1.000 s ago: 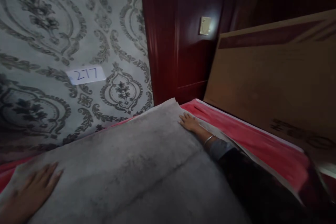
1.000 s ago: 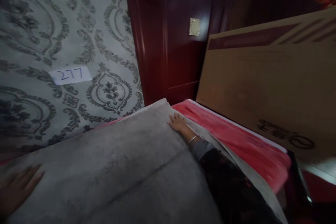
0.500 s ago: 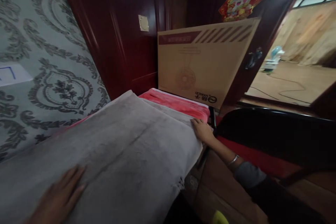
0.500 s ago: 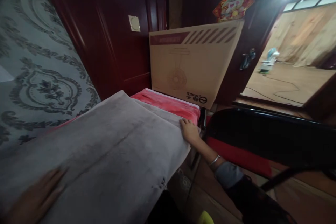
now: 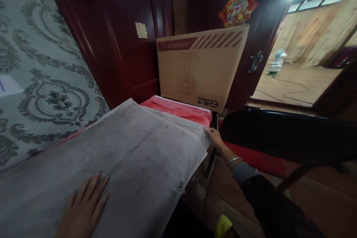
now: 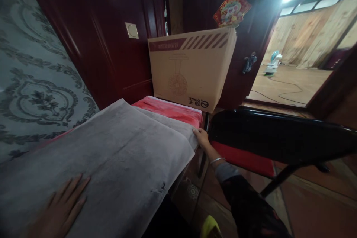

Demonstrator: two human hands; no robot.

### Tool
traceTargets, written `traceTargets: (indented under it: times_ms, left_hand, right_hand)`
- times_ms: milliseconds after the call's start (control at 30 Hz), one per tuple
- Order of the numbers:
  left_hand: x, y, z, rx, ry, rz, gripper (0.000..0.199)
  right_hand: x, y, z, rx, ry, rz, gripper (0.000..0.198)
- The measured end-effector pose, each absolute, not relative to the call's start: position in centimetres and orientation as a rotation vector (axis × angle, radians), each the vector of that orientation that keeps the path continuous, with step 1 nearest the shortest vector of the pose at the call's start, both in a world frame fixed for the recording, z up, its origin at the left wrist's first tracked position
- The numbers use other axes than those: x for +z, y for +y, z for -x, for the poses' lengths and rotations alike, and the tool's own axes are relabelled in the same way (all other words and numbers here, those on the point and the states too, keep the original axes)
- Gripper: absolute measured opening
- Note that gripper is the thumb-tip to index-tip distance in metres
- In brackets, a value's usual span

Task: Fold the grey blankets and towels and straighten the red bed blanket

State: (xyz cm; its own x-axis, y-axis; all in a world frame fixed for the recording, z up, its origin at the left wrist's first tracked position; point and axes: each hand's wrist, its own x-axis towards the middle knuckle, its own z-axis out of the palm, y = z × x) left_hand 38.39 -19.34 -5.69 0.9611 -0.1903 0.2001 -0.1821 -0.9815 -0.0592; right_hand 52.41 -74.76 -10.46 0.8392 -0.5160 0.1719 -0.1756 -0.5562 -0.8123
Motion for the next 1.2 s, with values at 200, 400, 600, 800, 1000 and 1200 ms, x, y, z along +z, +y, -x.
traceTargets:
  times_ms: [200, 400, 600, 800, 1000, 1200]
  left_hand:
    - [-5.6, -19.2, -38.5, -0.361, 0.286, 3.055, 0.068]
    - [-5.0, -19.6, -38.4, -0.31, 0.288, 3.03, 0.071]
    - [-4.4, -20.0, -38.4, -0.245, 0.24, 3.051, 0.074]
    - [-3.6, -21.7, -37.3, -0.118, 0.09, 3.091, 0.07]
    - [-4.3, -22.2, -35.1, -0.136, 0.095, 3.027, 0.066]
    - [-5.1, -22.0, -34.8, -0.196, 0.119, 2.99, 0.065]
  right_hand:
    - [-10.3, -75.8, -53.0, -0.507, 0.576, 2.123, 0.024]
    - [-9.8, -73.9, -50.4, -0.522, 0.464, 2.159, 0.029]
    - [-9.9, -70.4, -48.5, -0.386, 0.231, 2.145, 0.018]
    - [-9.8, -70.3, -49.2, -0.387, 0.189, 2.051, 0.035]
    - [-10.1, -70.8, -48.9, -0.423, 0.217, 2.046, 0.033]
    - [-10.1, -70.9, -48.8, -0.433, 0.211, 2.174, 0.02]
